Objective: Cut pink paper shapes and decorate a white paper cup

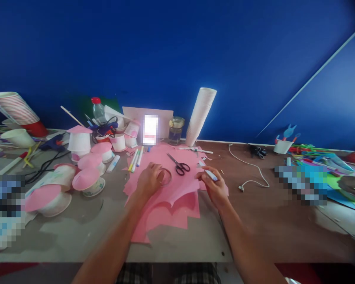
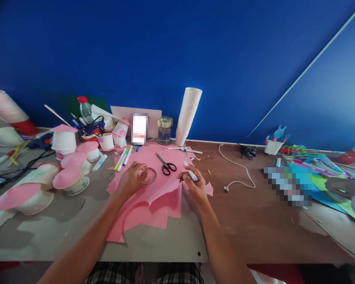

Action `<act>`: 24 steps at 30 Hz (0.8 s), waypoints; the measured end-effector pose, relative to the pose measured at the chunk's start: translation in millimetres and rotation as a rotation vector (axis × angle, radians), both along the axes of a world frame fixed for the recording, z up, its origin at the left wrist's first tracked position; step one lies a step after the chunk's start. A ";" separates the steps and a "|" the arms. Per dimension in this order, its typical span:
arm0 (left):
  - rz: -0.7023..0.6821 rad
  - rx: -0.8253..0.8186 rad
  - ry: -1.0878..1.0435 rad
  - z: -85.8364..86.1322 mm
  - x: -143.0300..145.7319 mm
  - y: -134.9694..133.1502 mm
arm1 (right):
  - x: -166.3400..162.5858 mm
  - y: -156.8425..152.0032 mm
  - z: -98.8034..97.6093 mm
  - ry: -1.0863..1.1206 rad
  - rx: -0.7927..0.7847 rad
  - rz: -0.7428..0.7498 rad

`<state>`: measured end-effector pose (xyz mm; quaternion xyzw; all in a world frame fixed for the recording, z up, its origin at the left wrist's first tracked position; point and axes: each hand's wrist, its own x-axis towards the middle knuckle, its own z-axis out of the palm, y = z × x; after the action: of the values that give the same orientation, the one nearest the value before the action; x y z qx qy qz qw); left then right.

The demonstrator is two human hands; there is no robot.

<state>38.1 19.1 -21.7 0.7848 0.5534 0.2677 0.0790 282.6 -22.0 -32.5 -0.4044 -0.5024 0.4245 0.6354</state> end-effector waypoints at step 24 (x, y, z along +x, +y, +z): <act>-0.043 0.069 0.084 -16.7 -6.2 10.1 | 17.0 -10.5 27.8 0.323 -0.058 0.008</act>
<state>31.9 29.2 -38.4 0.8092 0.5297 0.2518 0.0342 299.5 -32.5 -4.7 -0.3471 -0.3829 0.5009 0.6943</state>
